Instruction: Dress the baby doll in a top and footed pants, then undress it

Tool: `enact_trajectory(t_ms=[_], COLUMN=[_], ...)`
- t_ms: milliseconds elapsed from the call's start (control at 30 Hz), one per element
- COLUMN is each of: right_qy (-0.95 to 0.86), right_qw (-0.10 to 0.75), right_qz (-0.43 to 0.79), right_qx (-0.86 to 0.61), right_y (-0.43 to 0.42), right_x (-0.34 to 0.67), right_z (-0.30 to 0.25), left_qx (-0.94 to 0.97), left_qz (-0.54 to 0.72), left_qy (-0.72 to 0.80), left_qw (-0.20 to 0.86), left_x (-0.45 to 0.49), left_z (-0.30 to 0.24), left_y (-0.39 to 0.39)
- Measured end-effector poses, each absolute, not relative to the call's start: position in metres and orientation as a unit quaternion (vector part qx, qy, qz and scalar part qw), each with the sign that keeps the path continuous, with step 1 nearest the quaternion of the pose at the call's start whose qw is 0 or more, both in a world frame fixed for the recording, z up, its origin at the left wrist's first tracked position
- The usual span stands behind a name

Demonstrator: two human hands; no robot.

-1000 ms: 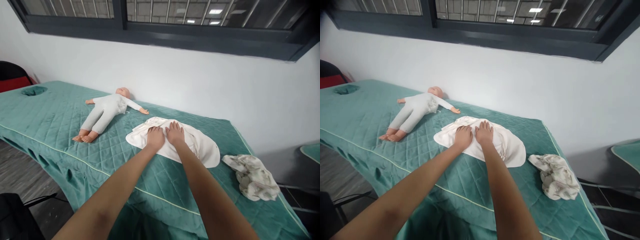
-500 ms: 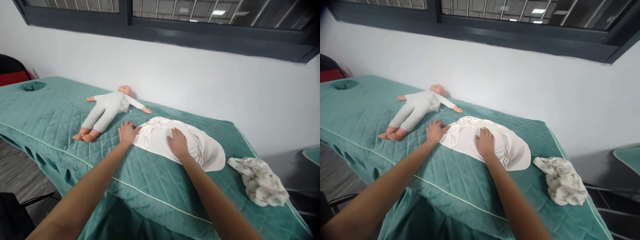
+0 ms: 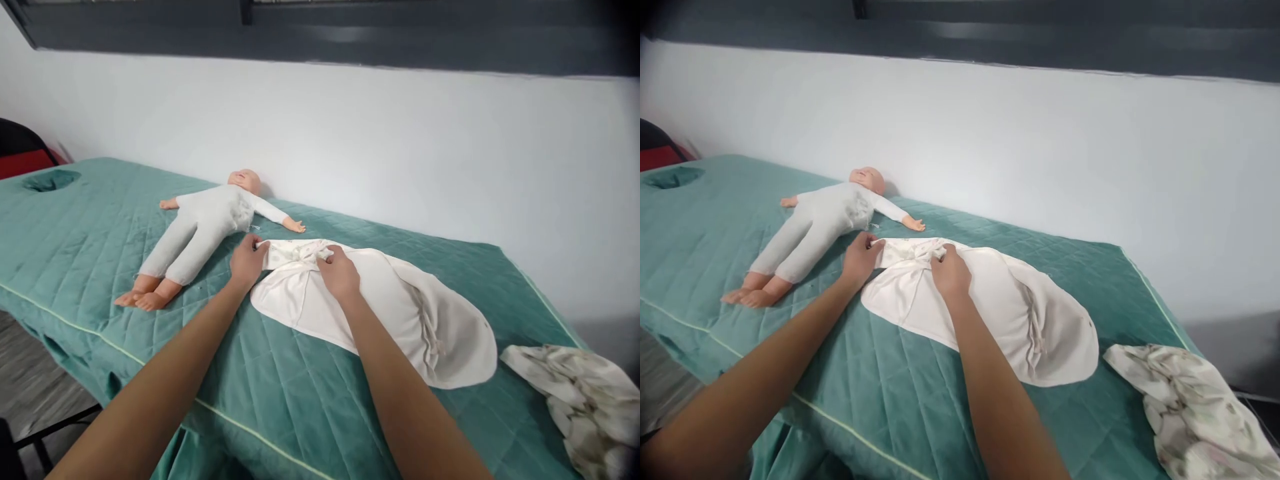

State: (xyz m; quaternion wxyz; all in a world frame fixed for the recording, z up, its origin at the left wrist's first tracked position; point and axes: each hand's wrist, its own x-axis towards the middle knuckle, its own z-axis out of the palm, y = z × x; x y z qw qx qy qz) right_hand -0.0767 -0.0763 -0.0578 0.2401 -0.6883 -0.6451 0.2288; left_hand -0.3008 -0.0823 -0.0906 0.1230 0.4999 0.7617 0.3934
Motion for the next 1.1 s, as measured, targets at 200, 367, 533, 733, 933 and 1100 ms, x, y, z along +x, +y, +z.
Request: enact_trajectory(t_ms=[200, 367, 533, 733, 933, 1100], right_qy=[-0.531, -0.499, -0.570, -0.625, -0.640, -0.631], right_qw=[0.414, 0.440, 0.382, 0.313, 0.276, 0.272], right_qz=[0.367, 0.384, 0.321, 0.273, 0.224, 0.214], right_qx=[-0.642, -0.641, -0.653, -0.661, -0.681, -0.695], right_y=[-0.065, -0.063, -0.065, -0.067, -0.072, -0.070], right_x=[-0.056, -0.054, -0.050, -0.039, -0.028, -0.019], right_z=[-0.072, -0.073, -0.072, -0.068, -0.062, -0.061], left_qx=[0.480, 0.504, 0.549, 0.672, 0.768, 0.847], left_qz=[0.437, 0.441, 0.473, 0.306, 0.305, 0.283], left_qy=[0.753, 0.739, 0.687, 0.662, 0.562, 0.448], left_qw=[0.108, 0.076, 0.059, 0.128, 0.034, -0.039], left_x=[-0.312, -0.310, -0.290, -0.256, -0.234, -0.222], left_z=[-0.096, -0.092, -0.082, -0.081, -0.082, -0.080], left_y=[-0.030, -0.019, -0.064, -0.156, -0.200, -0.209])
